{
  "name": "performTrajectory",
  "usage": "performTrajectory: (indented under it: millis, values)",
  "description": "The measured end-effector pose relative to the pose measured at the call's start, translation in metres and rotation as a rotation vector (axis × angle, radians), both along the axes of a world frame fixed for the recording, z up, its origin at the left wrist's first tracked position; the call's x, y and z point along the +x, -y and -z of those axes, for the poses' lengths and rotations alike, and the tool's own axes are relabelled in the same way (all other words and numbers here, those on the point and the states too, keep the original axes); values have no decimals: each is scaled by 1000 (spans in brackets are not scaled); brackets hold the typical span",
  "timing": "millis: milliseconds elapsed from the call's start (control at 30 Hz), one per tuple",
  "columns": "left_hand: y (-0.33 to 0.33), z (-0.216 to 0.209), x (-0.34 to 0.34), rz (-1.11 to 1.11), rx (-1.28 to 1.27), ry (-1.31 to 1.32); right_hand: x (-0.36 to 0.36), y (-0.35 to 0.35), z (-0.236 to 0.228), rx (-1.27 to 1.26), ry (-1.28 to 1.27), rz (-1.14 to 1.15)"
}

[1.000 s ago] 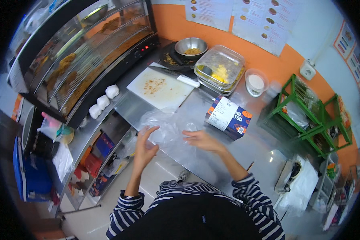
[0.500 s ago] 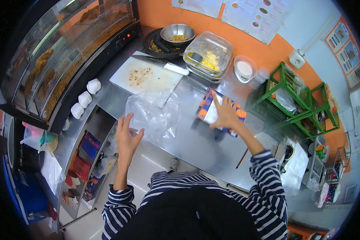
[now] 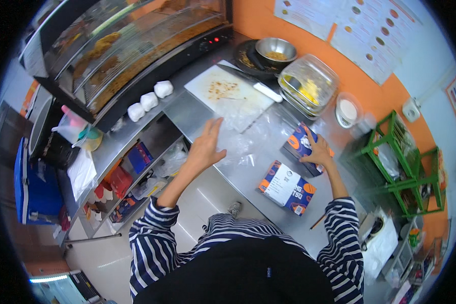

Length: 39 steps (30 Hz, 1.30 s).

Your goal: The person scoops scrambled eggs into a compartmentalized food box, then retrieves fried chicken from a warmer, cuts it on a cutting board, and places the pieces into the box. The box is closed, placed into a plastic bag, and sealed for delivery.

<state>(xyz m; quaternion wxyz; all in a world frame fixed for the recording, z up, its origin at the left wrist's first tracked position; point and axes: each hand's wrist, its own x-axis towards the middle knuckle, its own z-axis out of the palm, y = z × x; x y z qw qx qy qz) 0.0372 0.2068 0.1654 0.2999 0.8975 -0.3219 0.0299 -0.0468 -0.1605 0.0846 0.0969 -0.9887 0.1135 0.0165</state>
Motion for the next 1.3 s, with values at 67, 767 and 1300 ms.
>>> performTrajectory:
  millis: [67, 767, 1300]
  values:
    - [10, -9, 6, 40, 18, -5, 11, 10, -2, 78, -212, 45]
    - [23, -13, -55, 298, 91, 181, 55, -132, -23, 2166, -116, 277]
    - [91, 25, -139, 740, -458, 136, 93, -179, -27, 2059, 805, 582]
